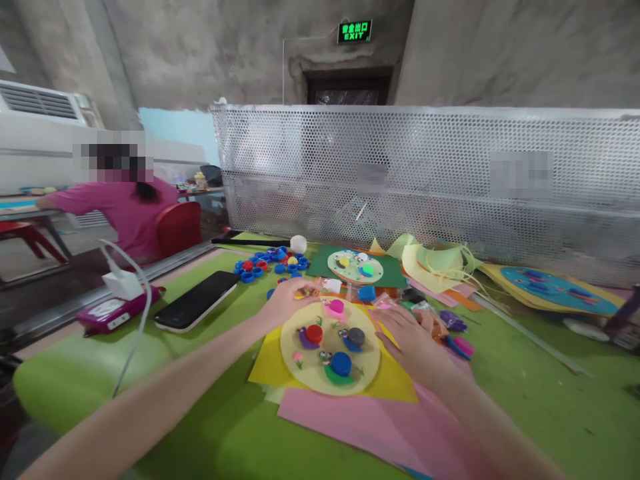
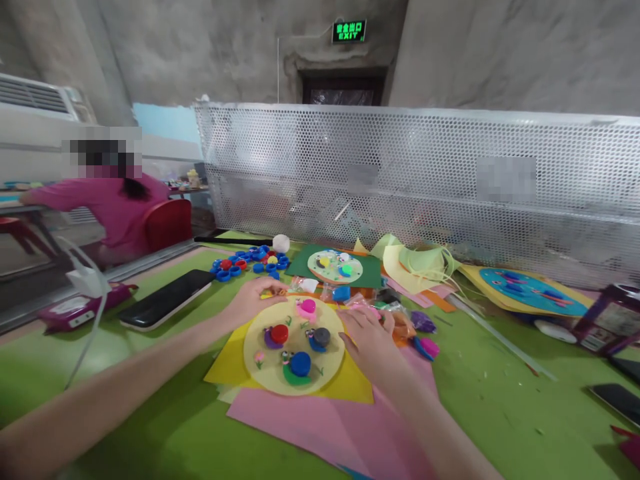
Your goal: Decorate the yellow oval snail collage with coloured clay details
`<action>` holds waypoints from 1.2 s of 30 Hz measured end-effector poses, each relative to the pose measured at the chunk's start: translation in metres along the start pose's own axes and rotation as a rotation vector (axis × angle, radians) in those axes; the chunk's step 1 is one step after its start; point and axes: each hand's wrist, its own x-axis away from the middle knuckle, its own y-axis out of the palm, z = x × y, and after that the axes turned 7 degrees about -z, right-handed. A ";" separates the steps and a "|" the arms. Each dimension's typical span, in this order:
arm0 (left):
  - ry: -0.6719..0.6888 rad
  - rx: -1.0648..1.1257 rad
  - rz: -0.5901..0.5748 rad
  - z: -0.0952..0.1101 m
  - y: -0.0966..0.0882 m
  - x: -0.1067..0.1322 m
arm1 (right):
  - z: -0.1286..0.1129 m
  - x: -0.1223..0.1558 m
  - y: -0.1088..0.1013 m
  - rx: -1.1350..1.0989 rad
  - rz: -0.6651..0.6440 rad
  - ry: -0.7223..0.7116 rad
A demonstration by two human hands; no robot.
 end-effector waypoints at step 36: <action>-0.375 1.045 -0.321 0.078 0.051 0.052 | -0.057 0.010 -0.039 -0.109 0.365 -0.323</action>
